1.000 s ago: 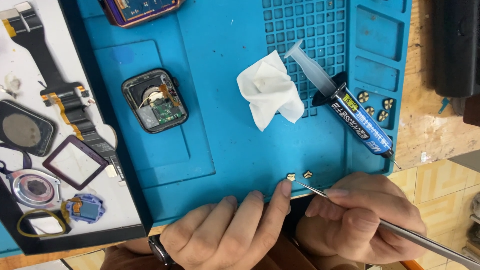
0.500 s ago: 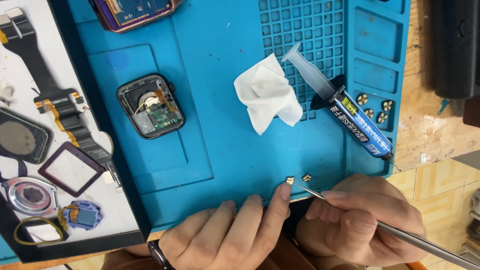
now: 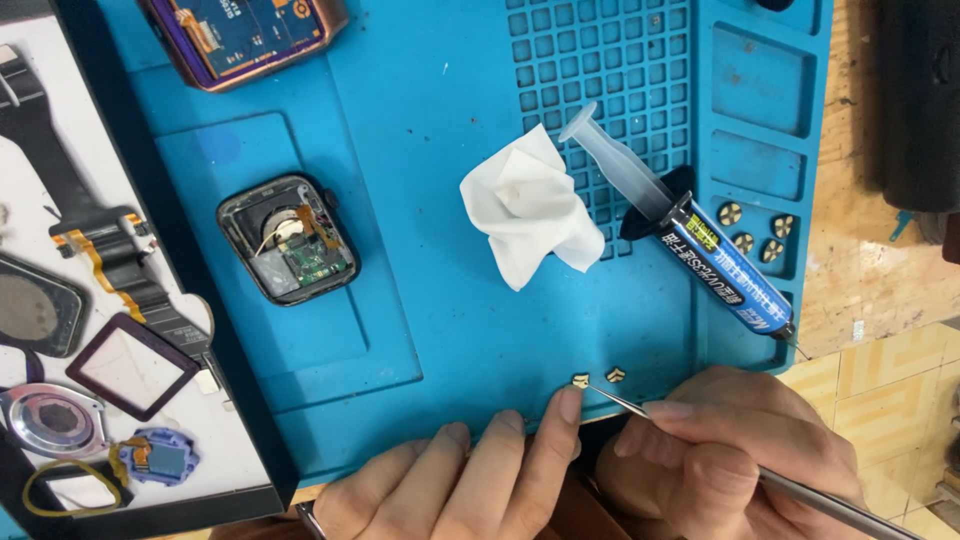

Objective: The person uses a metal tool to apply adhesive from a syringe onto small electronic components on a blue work mat. The person then uses the tool to manipulate and position the components while working on a disassembled smartwatch.

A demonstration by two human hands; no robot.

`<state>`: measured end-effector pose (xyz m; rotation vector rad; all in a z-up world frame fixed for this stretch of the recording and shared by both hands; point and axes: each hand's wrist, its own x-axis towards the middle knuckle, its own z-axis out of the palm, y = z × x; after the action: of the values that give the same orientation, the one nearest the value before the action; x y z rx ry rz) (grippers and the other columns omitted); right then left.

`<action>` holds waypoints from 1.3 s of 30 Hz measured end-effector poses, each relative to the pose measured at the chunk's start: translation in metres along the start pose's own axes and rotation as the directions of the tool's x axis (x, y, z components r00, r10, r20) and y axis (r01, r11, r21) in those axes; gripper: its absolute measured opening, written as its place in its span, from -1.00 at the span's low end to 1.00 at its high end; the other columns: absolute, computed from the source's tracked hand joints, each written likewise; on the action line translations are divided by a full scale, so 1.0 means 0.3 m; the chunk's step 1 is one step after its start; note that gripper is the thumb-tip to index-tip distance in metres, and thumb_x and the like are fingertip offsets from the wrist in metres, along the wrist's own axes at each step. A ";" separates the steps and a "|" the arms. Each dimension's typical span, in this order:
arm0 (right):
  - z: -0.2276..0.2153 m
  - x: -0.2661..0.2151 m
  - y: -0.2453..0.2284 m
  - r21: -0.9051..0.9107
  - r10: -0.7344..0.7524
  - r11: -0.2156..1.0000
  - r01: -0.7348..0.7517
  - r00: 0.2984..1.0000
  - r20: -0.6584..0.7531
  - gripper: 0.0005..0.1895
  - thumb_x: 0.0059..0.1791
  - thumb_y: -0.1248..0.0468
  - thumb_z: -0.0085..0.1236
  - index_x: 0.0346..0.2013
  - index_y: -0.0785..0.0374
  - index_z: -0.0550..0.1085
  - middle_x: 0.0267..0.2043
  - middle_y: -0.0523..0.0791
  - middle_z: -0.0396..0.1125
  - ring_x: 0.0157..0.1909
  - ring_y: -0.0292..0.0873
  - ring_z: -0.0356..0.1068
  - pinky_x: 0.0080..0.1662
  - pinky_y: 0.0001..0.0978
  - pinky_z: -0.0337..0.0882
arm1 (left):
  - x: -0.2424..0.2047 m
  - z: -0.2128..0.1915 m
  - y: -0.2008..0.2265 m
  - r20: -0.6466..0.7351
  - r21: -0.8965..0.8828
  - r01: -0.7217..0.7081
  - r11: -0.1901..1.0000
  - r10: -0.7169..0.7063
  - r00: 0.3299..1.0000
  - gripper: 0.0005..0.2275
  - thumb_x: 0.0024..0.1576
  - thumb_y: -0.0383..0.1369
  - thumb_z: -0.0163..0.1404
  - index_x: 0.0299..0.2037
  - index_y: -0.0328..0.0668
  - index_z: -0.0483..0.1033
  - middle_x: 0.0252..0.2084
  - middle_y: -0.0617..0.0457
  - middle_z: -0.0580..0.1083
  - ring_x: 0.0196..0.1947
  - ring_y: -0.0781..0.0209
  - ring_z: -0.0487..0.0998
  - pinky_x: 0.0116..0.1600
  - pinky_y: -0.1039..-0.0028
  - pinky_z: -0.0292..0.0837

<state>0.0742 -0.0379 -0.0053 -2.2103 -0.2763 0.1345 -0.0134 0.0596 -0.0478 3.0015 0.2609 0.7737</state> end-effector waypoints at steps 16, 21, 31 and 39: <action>-0.001 -0.002 0.000 -0.025 0.005 1.000 -0.005 1.000 0.012 -0.59 -0.04 0.07 -0.29 -0.55 0.34 0.33 -0.73 -0.03 0.20 -0.70 -0.25 0.25 -0.50 -0.57 0.27 | -0.005 0.008 -0.007 -0.027 0.014 -0.021 1.000 0.021 0.999 -0.84 0.09 0.08 0.18 -0.23 0.53 0.53 -0.35 0.48 0.33 -0.43 0.49 0.30 -0.28 0.63 0.15; -0.007 0.000 -0.001 -0.039 0.028 0.999 -0.027 0.999 0.024 -0.59 -0.05 0.06 -0.29 -0.55 0.33 0.34 -0.74 -0.04 0.21 -0.70 -0.25 0.27 -0.49 -0.55 0.28 | -0.005 0.006 -0.008 -0.010 0.005 -0.025 1.000 0.025 1.000 -0.86 0.10 0.08 0.17 -0.23 0.53 0.54 -0.35 0.48 0.33 -0.44 0.49 0.30 -0.31 0.63 0.16; -0.002 -0.002 0.002 -0.023 0.011 1.000 -0.011 1.000 0.010 -0.59 -0.04 0.07 -0.29 -0.54 0.33 0.34 -0.73 -0.04 0.21 -0.69 -0.25 0.26 -0.50 -0.57 0.28 | -0.006 0.015 -0.015 -0.043 0.017 -0.051 0.999 0.052 0.998 -0.87 0.11 0.06 0.15 -0.22 0.53 0.54 -0.34 0.48 0.32 -0.44 0.50 0.30 -0.30 0.64 0.15; 0.004 -0.002 0.006 -0.004 -0.018 1.000 0.018 1.000 -0.006 -0.59 -0.03 0.08 -0.30 -0.56 0.34 0.32 -0.74 -0.03 0.18 -0.71 -0.26 0.23 -0.50 -0.58 0.25 | -0.007 0.012 -0.010 -0.043 0.020 -0.035 0.999 0.036 0.998 -0.86 0.10 0.05 0.18 -0.23 0.52 0.53 -0.34 0.48 0.33 -0.44 0.50 0.31 -0.29 0.64 0.15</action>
<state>0.0737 -0.0382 -0.0075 -2.2109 -0.2939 0.1177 -0.0140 0.0624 -0.0521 3.0180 0.2175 0.8448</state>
